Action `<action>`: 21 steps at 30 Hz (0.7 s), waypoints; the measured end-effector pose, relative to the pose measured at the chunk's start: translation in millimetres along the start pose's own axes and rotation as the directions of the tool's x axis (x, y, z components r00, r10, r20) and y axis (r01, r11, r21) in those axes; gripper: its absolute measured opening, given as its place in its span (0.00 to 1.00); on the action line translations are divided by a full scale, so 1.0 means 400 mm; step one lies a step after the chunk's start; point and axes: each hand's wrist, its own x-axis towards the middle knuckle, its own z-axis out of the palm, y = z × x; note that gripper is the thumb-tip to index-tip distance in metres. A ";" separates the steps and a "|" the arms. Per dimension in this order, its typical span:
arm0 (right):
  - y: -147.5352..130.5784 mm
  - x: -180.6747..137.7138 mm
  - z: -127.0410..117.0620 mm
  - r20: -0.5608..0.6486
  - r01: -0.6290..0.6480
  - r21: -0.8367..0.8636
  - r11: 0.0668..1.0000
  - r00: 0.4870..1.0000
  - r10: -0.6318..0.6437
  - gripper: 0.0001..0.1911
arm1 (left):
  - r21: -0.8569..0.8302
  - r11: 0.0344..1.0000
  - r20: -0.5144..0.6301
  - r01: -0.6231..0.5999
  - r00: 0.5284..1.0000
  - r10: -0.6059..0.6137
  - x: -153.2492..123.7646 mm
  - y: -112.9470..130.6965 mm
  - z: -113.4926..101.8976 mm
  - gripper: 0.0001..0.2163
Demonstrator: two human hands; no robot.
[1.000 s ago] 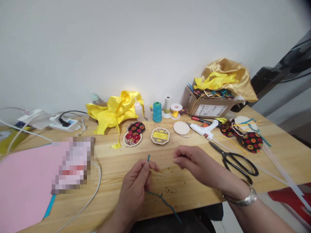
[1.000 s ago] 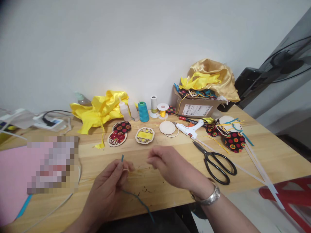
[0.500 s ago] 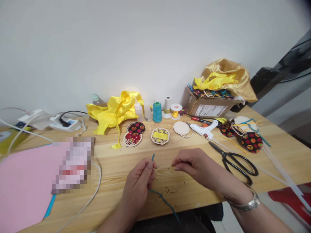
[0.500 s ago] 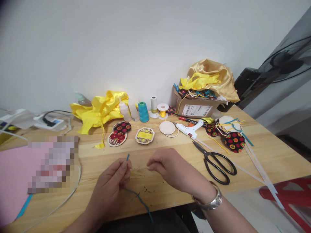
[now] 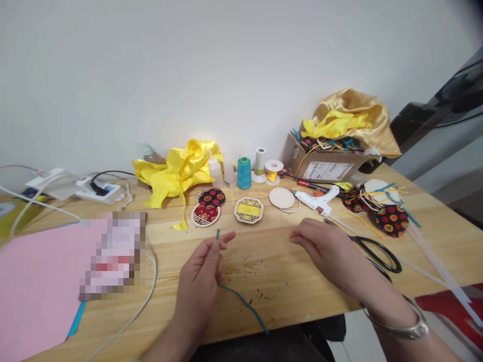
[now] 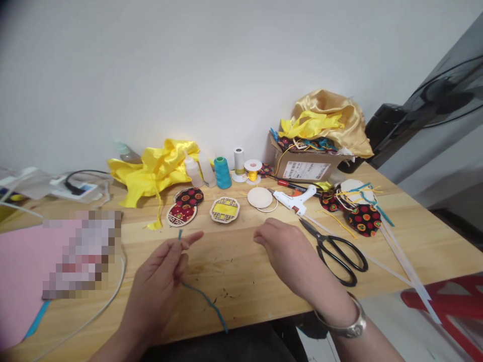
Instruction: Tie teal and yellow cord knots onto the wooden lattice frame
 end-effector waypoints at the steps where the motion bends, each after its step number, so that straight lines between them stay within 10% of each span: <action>1: -0.006 -0.001 0.004 0.018 0.017 -0.073 0.997 1.000 -0.016 0.09 | -0.011 1.000 -0.012 -0.026 1.000 0.026 -0.002 0.004 -0.003 0.09; 10: -0.143 0.007 0.038 0.198 0.410 -0.175 0.895 0.905 -0.375 0.09 | 0.102 0.995 0.183 0.020 0.982 -0.039 -0.025 -0.016 0.036 0.12; 21: -0.091 0.045 0.056 0.155 0.190 0.083 0.978 0.967 -0.201 0.07 | -0.001 0.989 0.213 0.146 0.967 -0.142 -0.013 -0.042 0.026 0.12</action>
